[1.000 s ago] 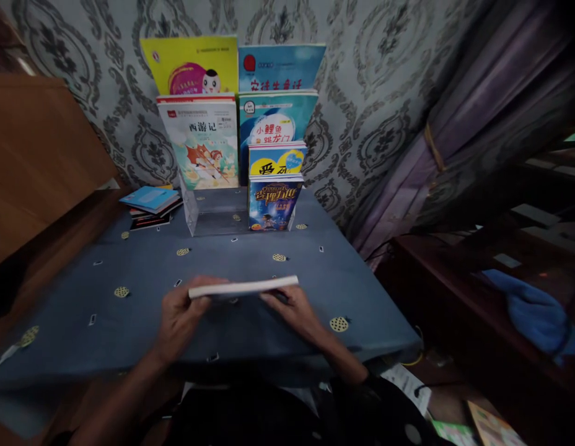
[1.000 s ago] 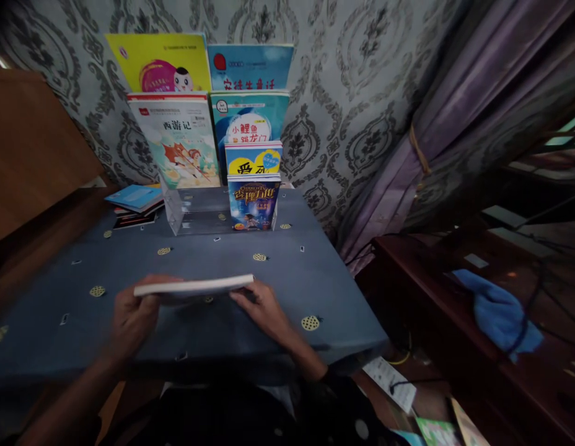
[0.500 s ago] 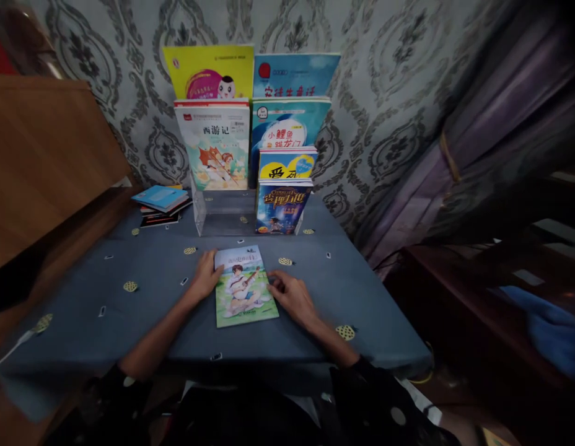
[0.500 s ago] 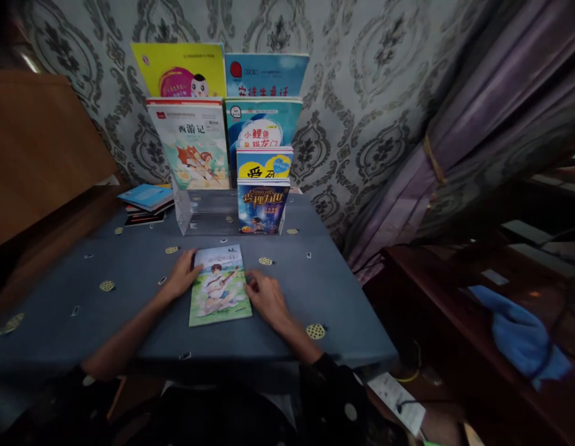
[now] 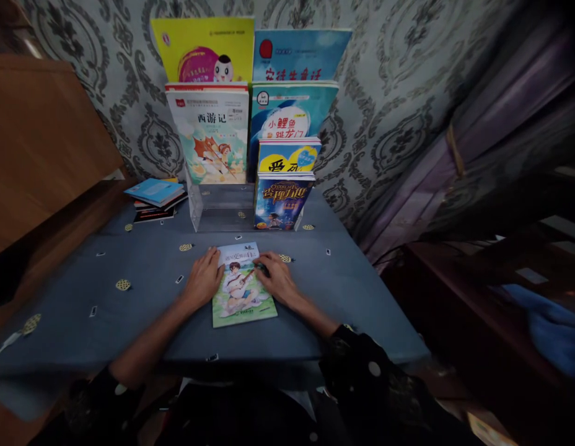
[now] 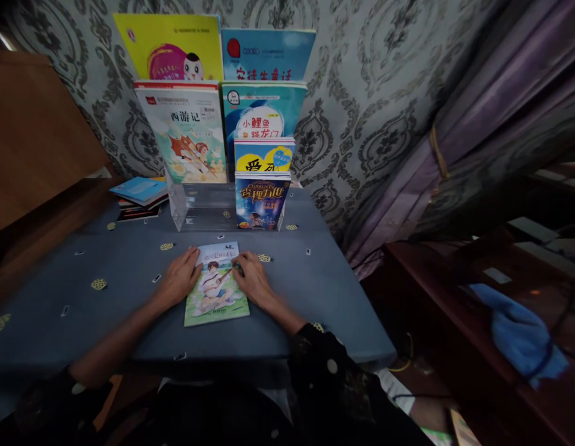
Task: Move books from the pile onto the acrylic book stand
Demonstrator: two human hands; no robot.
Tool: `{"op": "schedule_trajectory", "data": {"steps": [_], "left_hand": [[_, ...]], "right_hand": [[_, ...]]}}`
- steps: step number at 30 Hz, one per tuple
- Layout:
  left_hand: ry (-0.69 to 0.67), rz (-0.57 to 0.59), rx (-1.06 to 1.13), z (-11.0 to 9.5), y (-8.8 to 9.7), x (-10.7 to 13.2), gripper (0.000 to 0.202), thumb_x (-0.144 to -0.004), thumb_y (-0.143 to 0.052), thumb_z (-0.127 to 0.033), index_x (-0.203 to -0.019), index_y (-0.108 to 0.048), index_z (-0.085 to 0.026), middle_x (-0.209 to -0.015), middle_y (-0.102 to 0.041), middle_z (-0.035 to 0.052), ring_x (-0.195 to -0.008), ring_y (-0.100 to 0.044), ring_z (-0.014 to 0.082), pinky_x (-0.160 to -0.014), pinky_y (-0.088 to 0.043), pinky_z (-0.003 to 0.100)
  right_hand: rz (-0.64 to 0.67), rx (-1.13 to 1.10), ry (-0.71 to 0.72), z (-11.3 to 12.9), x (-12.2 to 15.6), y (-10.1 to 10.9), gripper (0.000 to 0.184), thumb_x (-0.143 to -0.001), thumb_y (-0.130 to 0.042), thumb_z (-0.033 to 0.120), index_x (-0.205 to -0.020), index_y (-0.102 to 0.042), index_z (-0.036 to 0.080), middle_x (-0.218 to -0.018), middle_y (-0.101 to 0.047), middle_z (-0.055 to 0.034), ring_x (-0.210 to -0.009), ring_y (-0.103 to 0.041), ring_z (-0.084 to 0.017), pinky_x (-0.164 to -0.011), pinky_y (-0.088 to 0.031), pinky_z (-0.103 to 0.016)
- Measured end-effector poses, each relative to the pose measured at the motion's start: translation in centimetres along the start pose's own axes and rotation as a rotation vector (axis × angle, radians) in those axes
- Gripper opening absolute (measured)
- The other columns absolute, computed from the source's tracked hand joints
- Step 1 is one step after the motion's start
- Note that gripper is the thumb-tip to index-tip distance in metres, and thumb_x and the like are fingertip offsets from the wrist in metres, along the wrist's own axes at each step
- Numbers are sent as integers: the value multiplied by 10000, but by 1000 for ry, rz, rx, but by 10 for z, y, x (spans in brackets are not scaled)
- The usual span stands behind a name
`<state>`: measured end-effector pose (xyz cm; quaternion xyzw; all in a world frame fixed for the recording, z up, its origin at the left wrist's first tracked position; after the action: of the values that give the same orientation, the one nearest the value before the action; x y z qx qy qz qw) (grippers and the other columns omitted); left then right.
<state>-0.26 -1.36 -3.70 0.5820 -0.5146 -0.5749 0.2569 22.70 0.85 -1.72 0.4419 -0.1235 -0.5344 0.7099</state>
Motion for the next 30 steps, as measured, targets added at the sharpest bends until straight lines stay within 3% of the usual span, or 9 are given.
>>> {"op": "schedule_trajectory", "data": {"steps": [5, 13, 20, 30], "left_hand": [[-22, -15, 4, 2, -4, -5, 442, -1002, -380, -319, -1344, -545, -94, -1397, -594, 202, -1378, -501, 315, -1099, -462, 473], [-38, 103, 60, 10, -7, -20, 487, -1014, -343, -353, -1398, -521, -113, -1491, -527, 153, -1444, -423, 258, -1177, -395, 439], [-52, 116, 67, 11, -9, -23, 501, -1025, -311, -358, -1403, -524, -108, -1503, -512, 154, -1442, -427, 252, -1182, -389, 445], [-208, 203, 21, -5, -8, -38, 455, -1036, -330, -298, -1430, -508, -157, -1524, -494, 122, -1451, -414, 239, -1201, -328, 474]], "right_hand": [[-58, -25, 20, -7, -3, -8, 240, -887, -559, 159, -1076, -703, 191, -1174, -643, -122, -1120, -587, -270, -1006, -467, -439], [-101, -105, 20, -12, 0, -10, 192, -890, -586, 178, -1027, -718, 204, -1117, -646, -102, -1093, -602, -257, -985, -473, -421], [-117, -126, 26, -12, 1, -10, 160, -893, -600, 193, -987, -728, 207, -1090, -655, -97, -1073, -609, -252, -974, -474, -411], [-134, -116, 18, -10, 1, -10, 139, -879, -622, 178, -958, -734, 204, -1072, -665, -94, -1054, -617, -248, -961, -478, -396]]}}
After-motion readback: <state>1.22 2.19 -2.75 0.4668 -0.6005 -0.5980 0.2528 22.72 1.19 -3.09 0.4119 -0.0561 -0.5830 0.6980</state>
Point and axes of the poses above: each hand's wrist, its own x-axis away from the middle knuckle, its own y-axis out of the back of the hand, z = x × y, the point moved 1 cm from there along -x, towards the middle knuckle
